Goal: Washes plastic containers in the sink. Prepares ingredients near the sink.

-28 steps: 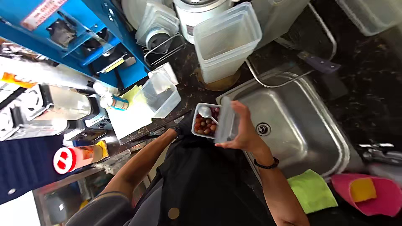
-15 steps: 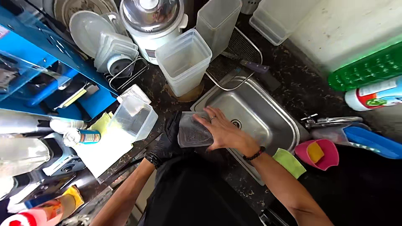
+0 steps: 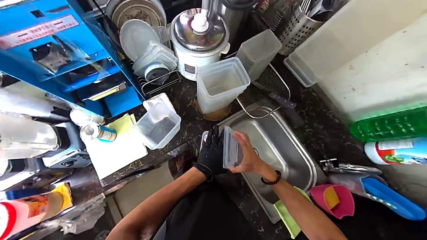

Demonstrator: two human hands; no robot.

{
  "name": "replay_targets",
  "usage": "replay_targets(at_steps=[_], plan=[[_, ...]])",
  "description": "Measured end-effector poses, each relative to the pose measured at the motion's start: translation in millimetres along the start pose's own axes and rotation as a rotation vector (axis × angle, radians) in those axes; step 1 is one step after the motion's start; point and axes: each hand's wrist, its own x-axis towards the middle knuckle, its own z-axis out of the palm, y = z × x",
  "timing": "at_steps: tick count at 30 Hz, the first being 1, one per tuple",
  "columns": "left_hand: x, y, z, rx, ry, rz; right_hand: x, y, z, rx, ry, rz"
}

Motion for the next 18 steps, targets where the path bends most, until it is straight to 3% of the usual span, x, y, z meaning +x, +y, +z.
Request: replay_targets(at_steps=[10,12,15,18], plan=[[17.2,-4.3,18.6,0.294,0.029,0.077,-10.5,3.4,1.2,0.197,0.063,0.047],[22.3,-5.2,21.5,0.308,0.073,0.096,-13.8,-19.7,-26.7,0.205,0.114,0.096],[26.0,-11.7,31.2,0.345,0.134,0.117,-31.7,-64.7,-110.7,0.253,0.296,0.316],[25.1,-10.9,29.4,0.359,0.149,0.111,-49.9,-24.2,-162.3,0.576,0.331,0.06]])
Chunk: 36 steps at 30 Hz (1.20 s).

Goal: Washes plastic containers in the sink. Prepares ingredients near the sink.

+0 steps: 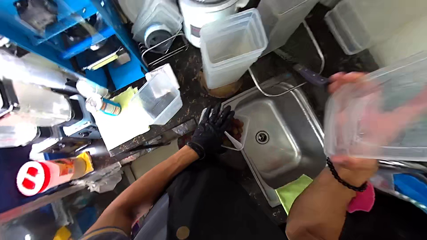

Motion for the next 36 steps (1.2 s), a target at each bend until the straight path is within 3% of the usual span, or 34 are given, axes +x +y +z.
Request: replay_targets(at_steps=[1,5,9,11,13,15,17,19,22,25,27,29,32,36], plan=[[1.1,2.0,-1.9,-0.027,-0.012,-0.017,-8.0,2.2,-2.7,0.116,0.019,0.005],[1.1,9.2,3.2,-0.032,0.047,-0.217,-80.6,48.8,26.2,0.59,0.385,0.174],[0.5,18.3,-7.3,-0.009,0.099,-0.38,-148.4,108.7,61.8,1.026,0.616,0.124],[18.3,42.0,-26.0,0.016,0.136,-0.269,-170.5,120.0,67.5,1.06,0.825,0.147],[39.6,88.3,-44.6,-0.043,0.146,-0.03,-183.9,123.6,65.6,1.055,0.952,0.178],[73.6,143.1,-44.4,-0.287,-0.026,0.116,-185.3,119.6,53.8,1.009,0.959,0.261],[123.2,176.6,-12.1,-0.576,-0.322,0.114,-172.0,114.9,36.5,0.86,0.953,0.423],[169.2,189.1,39.7,-0.873,-0.51,0.046,-153.8,116.3,9.8,0.482,0.95,0.664],[196.9,193.9,100.5,-1.375,-0.511,-0.074,-135.8,121.4,-39.6,-0.5,0.905,0.946],[202.1,193.0,131.8,-1.563,-0.467,-0.138,-124.6,136.8,-94.2,-1.125,0.843,0.822],[201.5,196.6,140.9,-1.558,-0.525,-0.142,-111.8,152.2,-139.2,-1.319,0.715,0.843],[204.5,204.4,143.4,-1.546,-0.586,-0.141,-101.0,161.6,-168.6,-1.449,0.548,0.975],[215.7,213.7,149.2,-1.531,-0.688,-0.069,-86.2,154.1,-194.1,-1.478,0.24,1.122],[221.8,224.3,148.2,-1.448,-0.67,0.025,-99.1,150.6,-207.1,-1.518,-0.025,1.021]])
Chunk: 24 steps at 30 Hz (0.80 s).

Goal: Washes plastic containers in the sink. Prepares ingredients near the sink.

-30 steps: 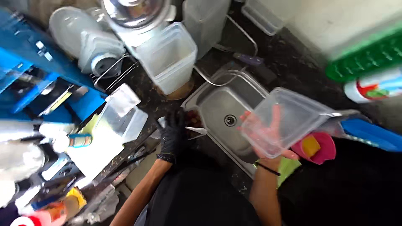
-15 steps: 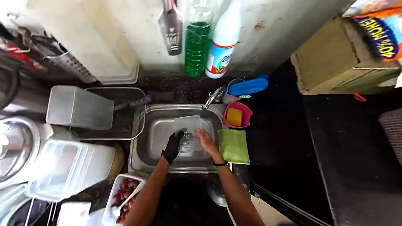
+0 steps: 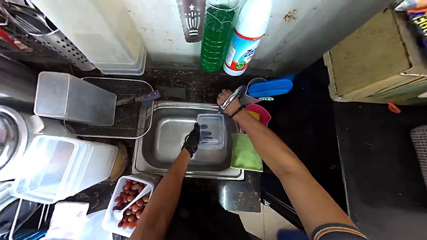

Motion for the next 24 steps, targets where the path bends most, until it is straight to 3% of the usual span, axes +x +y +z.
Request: replay_targets(at_steps=[4,5,9,10,11,12,16,17,18,19,20,21,23,24], plan=[[4.8,11.2,2.3,0.135,0.06,-0.007,-8.0,2.9,3.6,0.376,0.275,-0.171],[7.5,11.4,0.9,0.162,0.063,-0.004,-12.9,-3.9,2.7,0.522,0.259,-0.157],[-3.6,18.7,-3.3,0.159,-0.033,0.087,-34.1,-24.0,19.0,1.084,-0.216,0.028],[-19.0,46.6,10.2,0.196,-0.008,0.039,-37.7,-25.7,22.4,1.132,-0.308,0.068],[-39.4,98.8,44.9,0.264,0.155,-0.226,-39.8,-27.1,25.8,1.174,-0.371,0.106],[-54.2,128.5,65.6,0.363,0.222,-0.308,-42.0,-28.5,28.4,1.215,-0.39,0.133],[-59.5,146.2,63.6,0.634,0.175,-0.346,-47.9,-30.9,25.8,1.078,-0.17,0.145],[-47.7,131.3,50.0,0.607,0.152,-0.372,-52.4,-34.3,21.1,0.968,-0.103,0.135],[-34.4,98.9,29.6,0.543,0.14,-0.275,-59.7,-40.8,14.2,0.861,-0.042,0.112],[-16.5,36.8,2.6,0.404,0.161,0.098,-69.2,-49.6,8.8,0.791,0.025,0.072],[-4.0,20.2,-0.8,0.191,0.183,0.053,-80.0,-60.1,9.0,0.741,0.13,0.023],[-1.6,29.5,9.3,0.021,0.205,-0.067,-86.5,-69.6,14.4,0.699,0.219,-0.025],[-20.2,93.5,59.9,-0.16,0.344,-0.324,-96.6,-88.2,36.7,0.672,0.328,-0.054],[-32.6,117.1,78.8,-0.132,0.332,-0.322,-100.4,-96.5,50.5,0.689,0.354,-0.018]])
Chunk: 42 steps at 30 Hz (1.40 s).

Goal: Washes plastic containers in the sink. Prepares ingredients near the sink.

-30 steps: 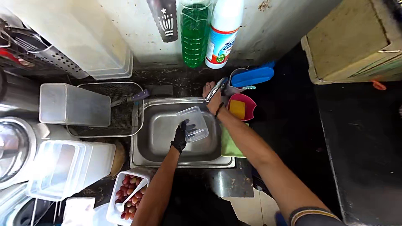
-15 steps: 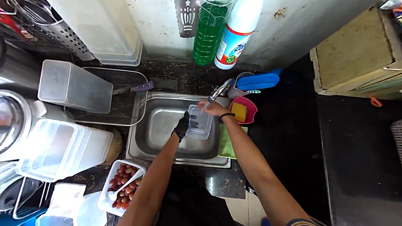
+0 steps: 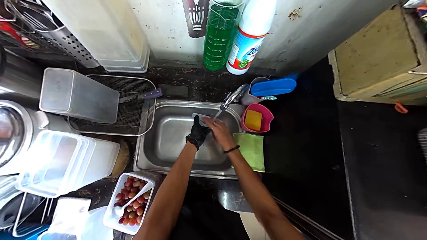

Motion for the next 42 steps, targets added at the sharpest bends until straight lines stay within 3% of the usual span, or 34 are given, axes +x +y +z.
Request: replay_targets(at_steps=[3,6,8,10,15,17,20,23,27,30,34,39,42], plan=[[-25.7,3.6,5.3,0.29,-0.143,0.207,-34.0,6.4,29.3,0.334,0.038,0.207],[-14.7,-0.7,-7.9,0.448,-0.179,0.073,-60.1,1.0,38.6,0.85,0.21,0.39],[18.2,-32.6,-15.2,0.35,-0.2,0.087,-62.4,-3.9,34.2,0.885,0.266,0.519],[62.4,-85.4,-31.1,0.168,-0.32,0.261,-54.5,1.8,33.0,0.795,0.221,0.661],[68.9,-129.2,-64.1,-0.029,-0.216,0.19,-11.9,29.3,23.3,0.864,0.197,0.872],[79.1,-142.2,-81.8,-0.126,-0.148,0.138,10.6,32.5,12.6,0.977,0.04,0.816],[85.2,-151.8,-100.9,-0.223,-0.181,0.099,38.7,26.5,4.3,0.966,-0.175,0.702],[82.0,-147.4,-97.1,-0.309,-0.176,0.098,50.5,23.9,5.7,0.995,-0.165,0.629],[82.9,-144.2,-91.2,-0.372,-0.163,0.119,48.6,31.5,16.9,1.193,0.024,0.569],[79.2,-140.7,-81.8,-0.571,-0.119,0.157,32.5,26.5,17.5,1.217,0.127,0.546],[82.4,-142.4,-72.0,-0.637,-0.088,0.311,7.3,16.0,13.8,1.225,0.102,0.521],[93.8,-154.2,-71.5,-0.357,0.187,0.36,8.2,27.6,20.7,1.252,-0.12,0.618],[88.8,-149.2,-73.4,-0.433,0.103,0.326,-4.1,28.6,22.0,1.158,-0.163,0.651]])
